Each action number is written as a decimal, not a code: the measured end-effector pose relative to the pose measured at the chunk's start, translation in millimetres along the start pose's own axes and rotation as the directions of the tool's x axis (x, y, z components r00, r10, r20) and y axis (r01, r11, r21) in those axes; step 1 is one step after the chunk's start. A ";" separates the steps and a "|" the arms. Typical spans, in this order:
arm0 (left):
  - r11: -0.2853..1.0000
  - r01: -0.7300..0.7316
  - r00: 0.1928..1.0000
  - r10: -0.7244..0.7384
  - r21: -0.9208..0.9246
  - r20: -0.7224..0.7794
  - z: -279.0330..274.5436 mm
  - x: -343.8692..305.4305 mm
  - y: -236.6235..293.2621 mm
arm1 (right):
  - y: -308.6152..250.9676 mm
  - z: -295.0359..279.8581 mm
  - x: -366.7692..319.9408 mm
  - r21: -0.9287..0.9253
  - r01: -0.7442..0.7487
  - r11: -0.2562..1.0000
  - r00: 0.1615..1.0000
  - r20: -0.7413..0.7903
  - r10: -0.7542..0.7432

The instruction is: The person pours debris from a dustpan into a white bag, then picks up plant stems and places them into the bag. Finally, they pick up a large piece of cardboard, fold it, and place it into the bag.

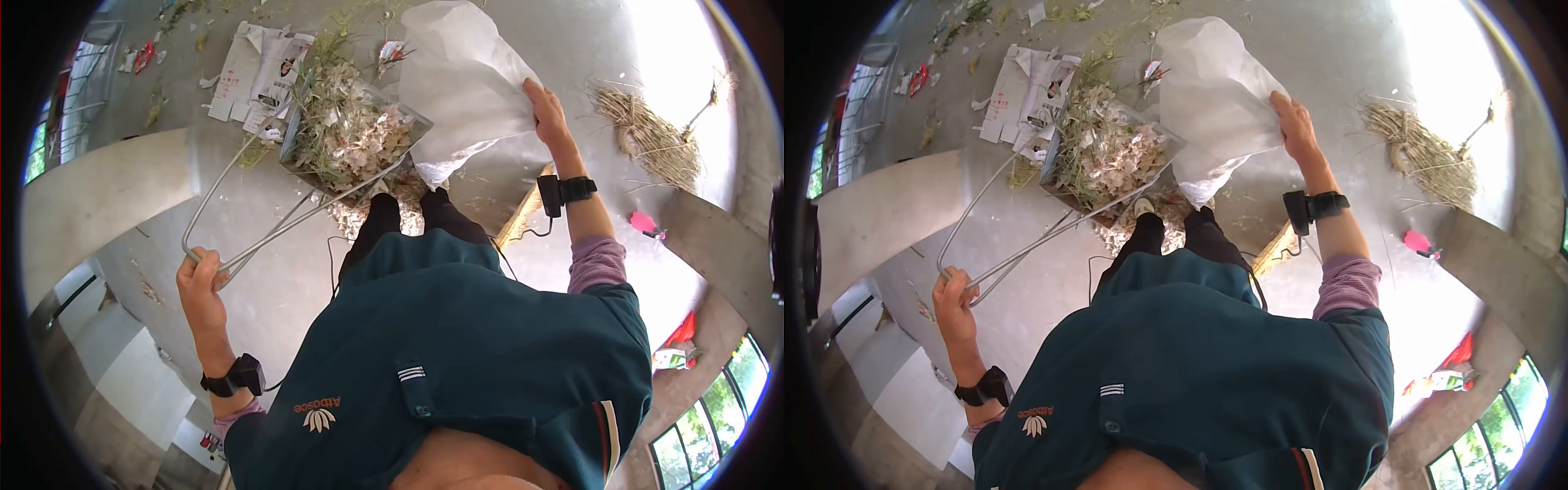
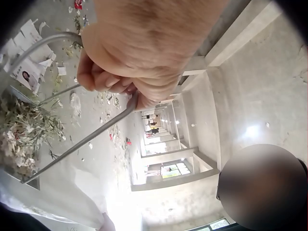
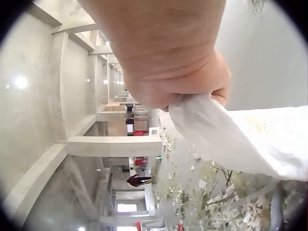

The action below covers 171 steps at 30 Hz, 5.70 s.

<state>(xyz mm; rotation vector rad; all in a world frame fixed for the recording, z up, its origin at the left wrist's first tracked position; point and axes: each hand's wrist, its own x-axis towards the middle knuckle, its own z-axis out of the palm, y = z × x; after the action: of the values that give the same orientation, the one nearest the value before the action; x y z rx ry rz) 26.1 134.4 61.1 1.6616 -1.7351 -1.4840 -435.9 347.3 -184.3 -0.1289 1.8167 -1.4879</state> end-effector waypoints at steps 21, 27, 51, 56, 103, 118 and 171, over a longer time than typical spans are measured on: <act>0.999 -0.025 0.999 0.023 0.046 0.048 -11.3 1.7 15.8 | 96.8 40.2 23.2 -0.171 -0.064 0.983 0.995 0.062 0.076; 0.996 -0.090 0.996 0.090 0.016 -0.005 -13.8 -5.8 28.2 | 103.1 60.3 54.8 -0.163 0.096 0.982 0.994 -0.031 -0.102; 0.953 -0.282 0.959 0.277 -0.110 -0.059 -54.6 -66.4 -17.2 | 268.0 113.4 -26.1 -0.731 0.289 0.618 0.957 0.220 -0.187; 0.917 -0.399 0.914 0.399 0.017 -0.069 -42.1 -52.2 -52.8 | 263.5 121.5 -38.5 -0.126 -0.159 0.979 0.987 0.009 0.161; 0.979 -0.163 0.982 0.173 0.124 -0.073 21.8 -17.9 6.6 | 121.7 107.2 13.3 -0.785 0.235 0.574 0.965 0.260 -0.040; 0.983 -0.137 0.947 0.165 0.120 -0.275 55.8 -27.2 3.8 | 189.5 119.8 61.3 -0.394 0.328 0.859 0.801 0.598 -0.032; 0.904 -0.341 0.936 0.300 0.258 0.185 40.9 -38.6 7.3 | 143.1 105.5 -44.2 -0.792 0.048 0.608 0.962 -0.127 -0.241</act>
<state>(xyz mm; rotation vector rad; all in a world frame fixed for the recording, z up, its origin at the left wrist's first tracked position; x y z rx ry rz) 0.2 184.5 66.1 1.3249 -2.2666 -1.2687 -286.9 331.3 -289.7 -0.5763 2.6003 -0.6905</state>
